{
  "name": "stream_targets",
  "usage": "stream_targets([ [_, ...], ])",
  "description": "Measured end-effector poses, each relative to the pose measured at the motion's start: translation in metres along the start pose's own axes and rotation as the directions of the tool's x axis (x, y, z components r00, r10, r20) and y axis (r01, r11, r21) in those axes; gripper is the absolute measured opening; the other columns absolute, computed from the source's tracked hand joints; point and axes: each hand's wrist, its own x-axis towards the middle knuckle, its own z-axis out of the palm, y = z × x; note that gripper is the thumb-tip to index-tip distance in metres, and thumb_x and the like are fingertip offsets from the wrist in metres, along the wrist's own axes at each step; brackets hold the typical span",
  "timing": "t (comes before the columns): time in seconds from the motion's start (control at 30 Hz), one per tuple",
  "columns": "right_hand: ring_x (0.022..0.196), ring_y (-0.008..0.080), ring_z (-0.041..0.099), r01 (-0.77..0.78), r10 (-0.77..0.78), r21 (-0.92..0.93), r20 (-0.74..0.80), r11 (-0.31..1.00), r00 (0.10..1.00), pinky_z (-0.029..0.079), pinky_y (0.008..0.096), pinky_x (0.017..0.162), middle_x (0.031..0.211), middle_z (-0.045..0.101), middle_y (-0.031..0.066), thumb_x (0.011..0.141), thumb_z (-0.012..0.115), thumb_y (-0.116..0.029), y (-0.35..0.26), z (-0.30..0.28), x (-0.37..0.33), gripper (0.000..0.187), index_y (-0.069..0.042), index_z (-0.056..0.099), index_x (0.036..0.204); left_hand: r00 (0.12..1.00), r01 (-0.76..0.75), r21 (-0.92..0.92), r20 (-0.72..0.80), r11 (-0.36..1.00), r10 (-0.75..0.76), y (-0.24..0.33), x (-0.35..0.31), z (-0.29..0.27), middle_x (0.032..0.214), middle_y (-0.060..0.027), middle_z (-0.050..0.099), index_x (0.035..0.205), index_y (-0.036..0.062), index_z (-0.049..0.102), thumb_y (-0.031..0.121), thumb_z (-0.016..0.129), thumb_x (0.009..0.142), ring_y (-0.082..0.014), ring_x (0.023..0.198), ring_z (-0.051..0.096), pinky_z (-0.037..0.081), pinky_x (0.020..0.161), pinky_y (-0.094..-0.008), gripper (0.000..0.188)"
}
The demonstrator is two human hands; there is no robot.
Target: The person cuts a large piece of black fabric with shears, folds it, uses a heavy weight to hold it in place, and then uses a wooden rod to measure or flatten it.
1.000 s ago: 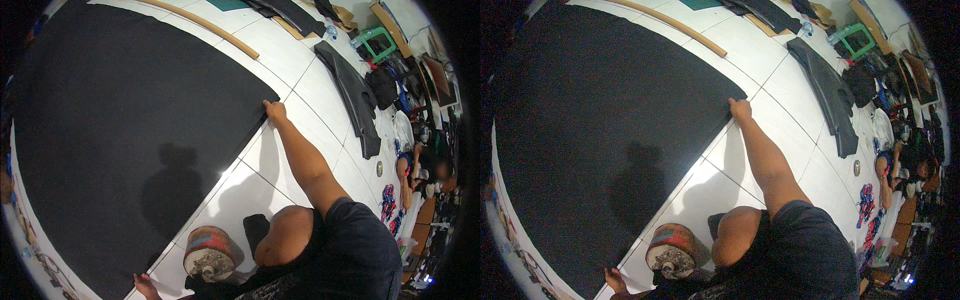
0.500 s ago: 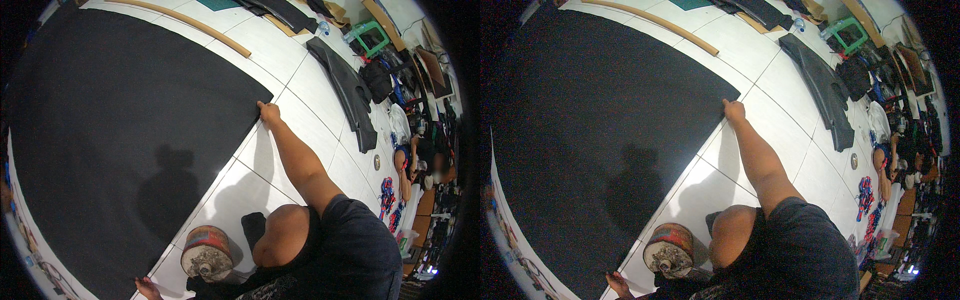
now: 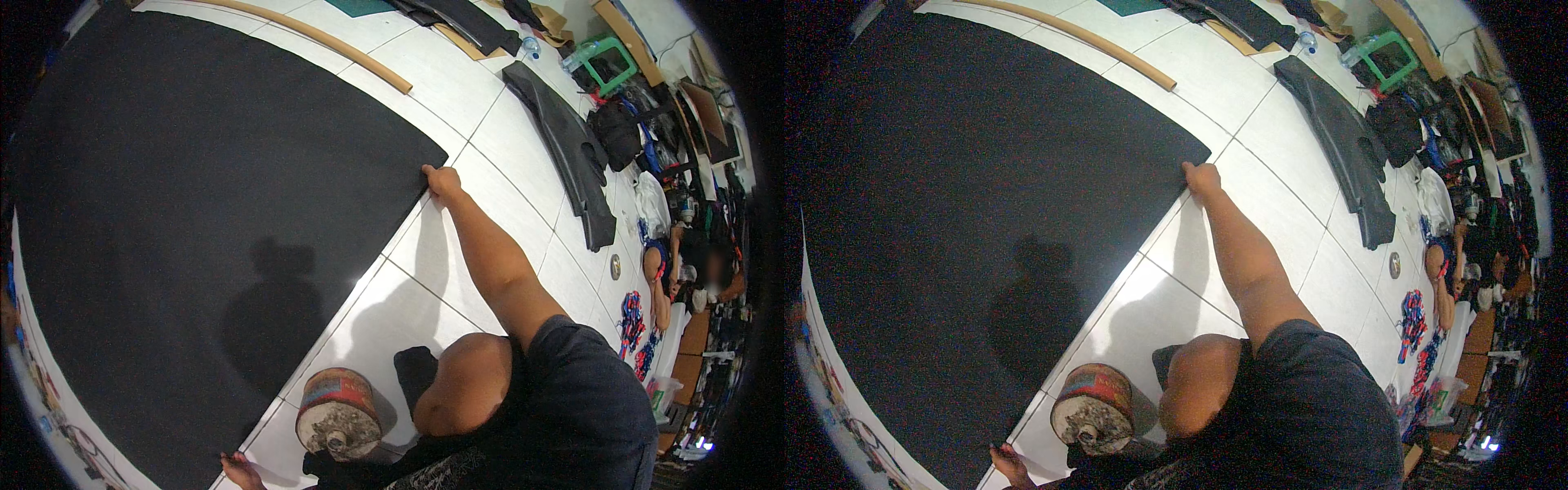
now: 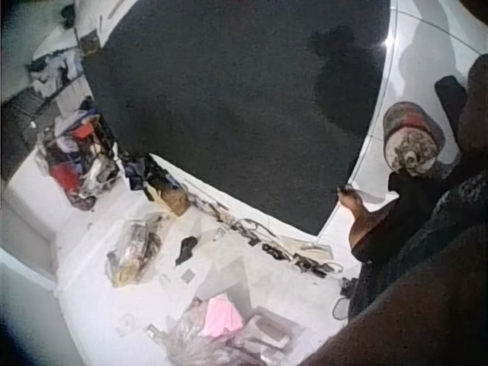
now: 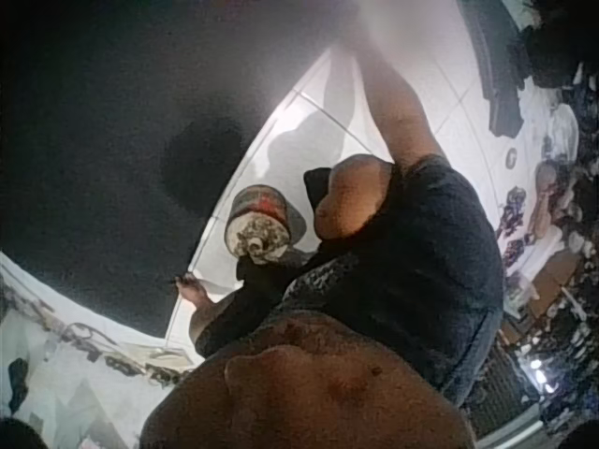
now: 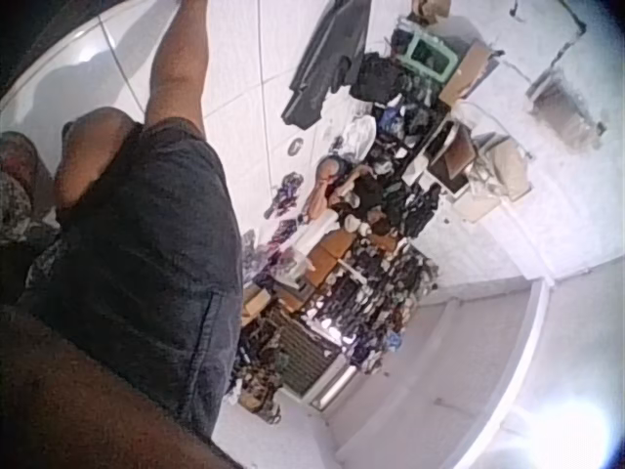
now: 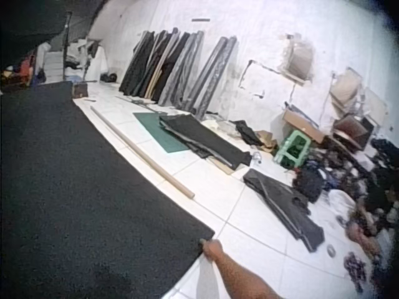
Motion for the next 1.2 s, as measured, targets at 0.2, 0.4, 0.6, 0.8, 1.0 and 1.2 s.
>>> stream_targets([
  [0.2,0.119,0.0367,0.058,0.293,-0.373,-0.433,-0.112,0.852,0.921,0.049,0.0471,0.098,0.132,0.055,0.0218,0.074,0.082,-0.038,-0.045,-0.032,-0.015,0.078,-0.006,0.048,0.136,0.999,0.04,-0.109,0.016,0.993,-0.039,0.013,-0.018,0.01,0.069,-0.0008,0.053,0.096,0.0062,0.055,0.03,0.056,0.099,-0.0126,0.064,0.052,0.045,0.065,-0.0258,0.024],
  [0.4,0.113,0.0316,0.063,0.416,-0.371,-0.473,0.191,0.776,0.909,0.05,0.0448,0.095,0.122,0.067,0.0144,0.079,0.073,-0.044,-0.048,-0.035,0.03,0.058,-0.012,0.064,0.126,0.998,0.051,-0.116,-0.016,0.992,-0.053,0.015,-0.017,0.018,0.068,0.0007,0.05,0.094,0.0082,0.055,0.031,0.056,0.099,-0.0121,0.062,0.05,0.046,0.064,-0.0242,0.023],
  [0.6,0.111,0.0329,0.065,0.444,-0.407,-0.483,0.186,0.755,0.894,0.05,0.039,0.097,0.12,0.067,0.0205,0.083,0.069,-0.043,-0.042,-0.038,0.027,0.06,-0.001,0.063,0.126,0.998,0.054,-0.107,-0.008,0.993,-0.055,0.011,-0.027,0.022,0.08,0.0001,0.056,0.099,0.0085,0.059,0.031,0.059,0.097,-0.0112,0.069,0.052,0.048,0.067,-0.0247,0.023],
  [0.8,0.116,0.0361,0.062,0.56,-0.499,-0.468,0.261,0.683,0.826,0.046,0.0426,0.1,0.122,0.065,0.0211,0.091,0.062,-0.046,-0.036,-0.03,0.039,0.058,-0.004,0.06,0.131,0.995,0.096,-0.133,0.036,0.986,-0.092,0.003,0.008,-0.027,0.096,-0.007,0.06,0.109,0.0058,0.059,0.024,0.049,0.102,-0.0177,0.087,0.058,0.053,0.075,-0.0266,0.021],
  [1.0,0.118,0.036,0.06,0.587,-0.538,-0.485,0.255,0.648,0.804,0.046,0.0415,0.101,0.126,0.062,0.0234,0.095,0.058,-0.043,-0.031,-0.035,0.028,0.058,-0.002,0.055,0.136,0.996,0.082,-0.075,-0.012,0.994,-0.083,0.009,-0.007,-0.002,0.093,-0.0045,0.058,0.107,0.0068,0.057,0.028,0.051,0.102,-0.0154,0.08,0.055,0.053,0.072,-0.0252,0.023],
  [1.2,0.118,0.037,0.058,0.632,-0.751,-0.599,0.076,0.492,0.656,0.048,0.0465,0.097,0.13,0.058,0.0212,0.087,0.065,-0.028,-0.041,-0.021,-0.001,0.045,-0.003,0.06,0.125,0.996,0.059,-0.081,-0.062,0.995,-0.065,0.006,-0.01,0.007,0.091,-0.0027,0.058,0.106,0.0056,0.057,0.03,0.051,0.101,-0.0149,0.076,0.055,0.052,0.074,-0.0252,0.026],
])
